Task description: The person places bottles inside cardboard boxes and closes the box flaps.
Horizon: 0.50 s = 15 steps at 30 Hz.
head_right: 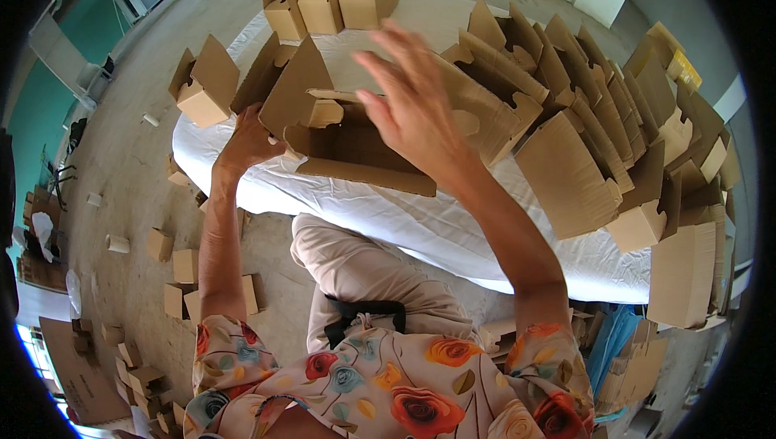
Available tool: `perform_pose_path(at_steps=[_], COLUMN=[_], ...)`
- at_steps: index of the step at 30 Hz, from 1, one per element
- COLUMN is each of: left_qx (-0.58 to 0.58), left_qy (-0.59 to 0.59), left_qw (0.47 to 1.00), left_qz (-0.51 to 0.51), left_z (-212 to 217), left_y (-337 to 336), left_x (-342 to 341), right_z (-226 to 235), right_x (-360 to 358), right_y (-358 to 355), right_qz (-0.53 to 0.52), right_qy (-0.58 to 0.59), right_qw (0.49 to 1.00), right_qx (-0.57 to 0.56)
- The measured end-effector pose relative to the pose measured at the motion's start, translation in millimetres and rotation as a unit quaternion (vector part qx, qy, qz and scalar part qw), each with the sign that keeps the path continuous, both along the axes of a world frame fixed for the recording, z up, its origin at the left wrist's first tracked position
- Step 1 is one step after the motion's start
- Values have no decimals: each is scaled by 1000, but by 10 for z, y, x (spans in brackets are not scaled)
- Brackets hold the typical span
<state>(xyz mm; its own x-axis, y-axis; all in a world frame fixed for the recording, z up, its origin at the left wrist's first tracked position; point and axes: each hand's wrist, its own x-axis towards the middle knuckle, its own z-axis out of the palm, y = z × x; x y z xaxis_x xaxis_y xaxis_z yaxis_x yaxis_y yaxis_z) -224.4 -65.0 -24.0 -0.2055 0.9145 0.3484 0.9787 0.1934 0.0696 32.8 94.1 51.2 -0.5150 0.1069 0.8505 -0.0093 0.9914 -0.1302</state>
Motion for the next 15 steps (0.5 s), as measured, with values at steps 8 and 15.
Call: perform_pose_path(at_steps=[8,15], left_qx=[125,185], left_qy=[67,66], left_qw=[990,979], left_qz=[-15,48], left_z=[21,-19], left_y=[-3,-93], left_x=[350,603], right_z=[41,33], right_x=[-1317,-1969], right_y=[64,-193], right_qz=[265,78], right_qy=[-152,-422], right_qw=[949,899], right_qx=[-82,90])
